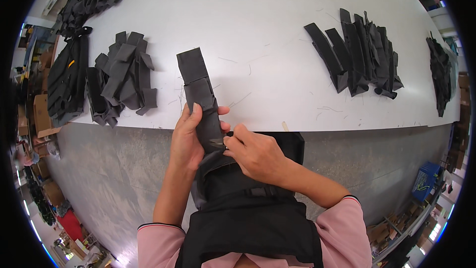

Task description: The person is using a pair of small snips or scissors to trim loose threads and excess material from black fabric components on a factory workbench.

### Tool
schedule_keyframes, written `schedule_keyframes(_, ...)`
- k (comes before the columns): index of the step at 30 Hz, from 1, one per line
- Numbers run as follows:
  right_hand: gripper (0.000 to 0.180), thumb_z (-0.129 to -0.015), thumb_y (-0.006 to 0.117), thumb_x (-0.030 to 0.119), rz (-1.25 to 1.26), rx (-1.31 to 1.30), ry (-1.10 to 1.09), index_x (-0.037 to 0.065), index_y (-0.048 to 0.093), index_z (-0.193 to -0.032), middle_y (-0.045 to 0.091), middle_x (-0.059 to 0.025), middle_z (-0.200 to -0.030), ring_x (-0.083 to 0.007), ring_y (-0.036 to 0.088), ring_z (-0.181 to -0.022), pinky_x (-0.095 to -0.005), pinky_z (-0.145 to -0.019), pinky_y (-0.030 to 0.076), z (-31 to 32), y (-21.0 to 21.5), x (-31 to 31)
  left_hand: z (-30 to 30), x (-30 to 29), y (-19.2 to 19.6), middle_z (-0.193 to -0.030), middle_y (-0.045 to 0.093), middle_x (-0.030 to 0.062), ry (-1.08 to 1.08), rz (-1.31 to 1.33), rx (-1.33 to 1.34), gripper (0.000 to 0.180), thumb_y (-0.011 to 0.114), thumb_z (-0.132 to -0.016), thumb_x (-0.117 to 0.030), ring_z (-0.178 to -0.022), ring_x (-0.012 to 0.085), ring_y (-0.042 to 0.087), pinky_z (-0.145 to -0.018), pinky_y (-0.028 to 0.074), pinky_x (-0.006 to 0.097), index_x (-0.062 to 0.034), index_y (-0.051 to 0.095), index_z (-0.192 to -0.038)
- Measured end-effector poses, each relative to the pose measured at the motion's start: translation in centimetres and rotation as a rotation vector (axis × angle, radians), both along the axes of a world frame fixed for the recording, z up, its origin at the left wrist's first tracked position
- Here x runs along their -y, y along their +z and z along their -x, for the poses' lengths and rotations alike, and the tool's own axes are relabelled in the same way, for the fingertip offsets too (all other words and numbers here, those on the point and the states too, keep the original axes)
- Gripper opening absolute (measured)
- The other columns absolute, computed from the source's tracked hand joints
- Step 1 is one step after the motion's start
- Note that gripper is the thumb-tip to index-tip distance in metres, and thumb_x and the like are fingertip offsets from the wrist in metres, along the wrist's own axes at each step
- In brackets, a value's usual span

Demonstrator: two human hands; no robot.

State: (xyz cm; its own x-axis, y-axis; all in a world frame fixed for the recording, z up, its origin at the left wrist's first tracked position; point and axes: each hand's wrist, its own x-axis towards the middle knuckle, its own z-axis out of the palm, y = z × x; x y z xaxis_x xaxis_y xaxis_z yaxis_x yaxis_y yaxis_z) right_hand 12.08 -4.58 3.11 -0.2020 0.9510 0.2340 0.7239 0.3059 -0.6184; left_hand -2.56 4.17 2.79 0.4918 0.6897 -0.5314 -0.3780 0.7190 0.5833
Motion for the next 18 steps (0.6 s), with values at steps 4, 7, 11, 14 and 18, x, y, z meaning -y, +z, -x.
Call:
schedule_keyframes(4,0.018,-0.076,0.066,0.008,-0.078,0.037,0.015,0.003,0.056,-0.09,0.044,-0.0084,-0.078,-0.0192,0.053,-0.057,-0.0305,-0.051,0.043,0.1,-0.3,-0.1,0.1,0.1,0.1,-0.104,0.061,0.0169,-0.017,-0.002,-0.016,0.031,0.044,-0.098,-0.03,-0.078,0.0204,0.064,-0.066,0.055,0.034,-0.0061,0.04,-0.117)
schedule_keyframes(7,0.019,-0.074,0.069,0.007,-0.122,0.05,0.006,0.002,0.059,-0.09,0.047,-0.0074,-0.075,-0.0185,0.053,-0.059,-0.0297,-0.05,0.042,-0.1,-0.5,0.3,0.0,0.1,0.5,-0.105,0.06,0.017,-0.032,0.022,-0.016,0.032,0.043,-0.098,-0.032,-0.079,0.0205,0.064,-0.067,0.055,0.034,-0.0058,0.041,-0.117)
schedule_keyframes(11,0.019,-0.075,0.069,0.006,-0.133,-0.222,-0.229,0.005,0.059,-0.09,0.044,-0.0066,-0.074,-0.0188,0.05,-0.057,-0.0282,-0.05,0.041,-0.2,-0.9,0.9,0.1,0.1,0.3,-0.106,0.06,0.0164,-0.049,0.043,-0.007,0.035,0.043,-0.097,-0.036,-0.081,0.0207,0.064,-0.067,0.055,0.034,-0.006,0.041,-0.115)
schedule_keyframes(14,0.03,-0.072,0.073,0.004,0.215,-0.584,-0.281,0.007,0.059,-0.098,0.045,-0.0059,-0.074,-0.0188,0.049,-0.058,-0.0281,-0.051,0.04,-1.2,-3.4,0.5,0.5,0.0,-1.2,-0.111,0.058,0.0164,-0.11,0.121,0.053,0.048,0.043,-0.096,-0.042,-0.082,0.0214,0.063,-0.068,0.055,0.035,-0.0065,0.036,-0.126)
schedule_keyframes(18,0.042,-0.069,0.067,-0.001,0.248,-0.471,-0.258,0.011,0.056,-0.108,0.048,-0.0064,-0.077,-0.0204,0.05,-0.06,-0.0297,-0.053,0.041,-1.6,-0.3,0.7,0.2,0.7,-0.6,-0.116,0.053,0.0167,-0.111,0.149,0.092,0.056,0.048,-0.095,-0.03,-0.084,0.0224,0.063,-0.071,0.055,0.035,-0.0077,0.022,-0.139)
